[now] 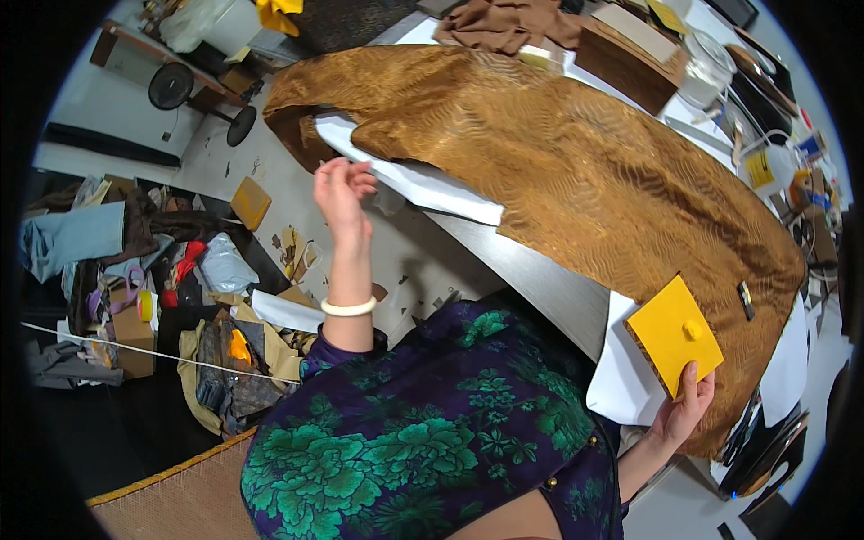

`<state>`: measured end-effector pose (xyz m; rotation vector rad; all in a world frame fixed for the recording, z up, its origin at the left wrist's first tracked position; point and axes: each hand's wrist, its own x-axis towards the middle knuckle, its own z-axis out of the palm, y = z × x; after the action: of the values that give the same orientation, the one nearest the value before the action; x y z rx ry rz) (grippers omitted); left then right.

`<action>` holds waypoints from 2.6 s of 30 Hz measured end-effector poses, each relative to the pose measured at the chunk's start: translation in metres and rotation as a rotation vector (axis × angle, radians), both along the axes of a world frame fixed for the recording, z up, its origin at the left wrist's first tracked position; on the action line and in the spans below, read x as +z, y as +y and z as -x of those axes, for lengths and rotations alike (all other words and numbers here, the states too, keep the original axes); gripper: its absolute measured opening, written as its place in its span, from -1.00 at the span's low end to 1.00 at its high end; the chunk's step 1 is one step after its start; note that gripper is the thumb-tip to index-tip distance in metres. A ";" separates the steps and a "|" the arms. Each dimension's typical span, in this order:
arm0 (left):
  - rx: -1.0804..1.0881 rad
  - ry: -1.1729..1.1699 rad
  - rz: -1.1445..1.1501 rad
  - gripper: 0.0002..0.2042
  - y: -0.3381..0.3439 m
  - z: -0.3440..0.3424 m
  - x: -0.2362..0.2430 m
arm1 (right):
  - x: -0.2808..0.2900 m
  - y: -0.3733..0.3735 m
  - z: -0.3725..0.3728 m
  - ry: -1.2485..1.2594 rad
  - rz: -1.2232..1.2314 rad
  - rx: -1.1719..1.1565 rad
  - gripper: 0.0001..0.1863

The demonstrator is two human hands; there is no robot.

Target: The person aligns a patterned fabric with a yellow template, trims the fabric with scissors, and uses an iron to press the edges. They then cut the template and continue trimming the fabric to shape.

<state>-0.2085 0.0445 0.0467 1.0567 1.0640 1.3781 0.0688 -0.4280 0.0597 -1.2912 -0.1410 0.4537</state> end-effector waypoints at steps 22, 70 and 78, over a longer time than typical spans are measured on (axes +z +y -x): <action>0.043 0.414 -0.747 -0.54 -0.076 -0.063 0.025 | 0.067 0.044 0.006 -0.064 0.133 0.134 -0.59; -0.151 -0.393 0.477 -0.60 0.060 0.080 -0.059 | 0.070 0.094 0.021 -0.059 0.197 0.271 -0.64; 0.201 -1.097 0.464 -0.62 0.179 0.098 -0.112 | 0.075 0.098 0.029 -0.070 0.159 0.261 -0.61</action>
<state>-0.3065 0.2231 -0.0655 -0.2005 0.5845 1.4557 0.0402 -0.3298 0.1345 -1.4527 -0.3403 0.6527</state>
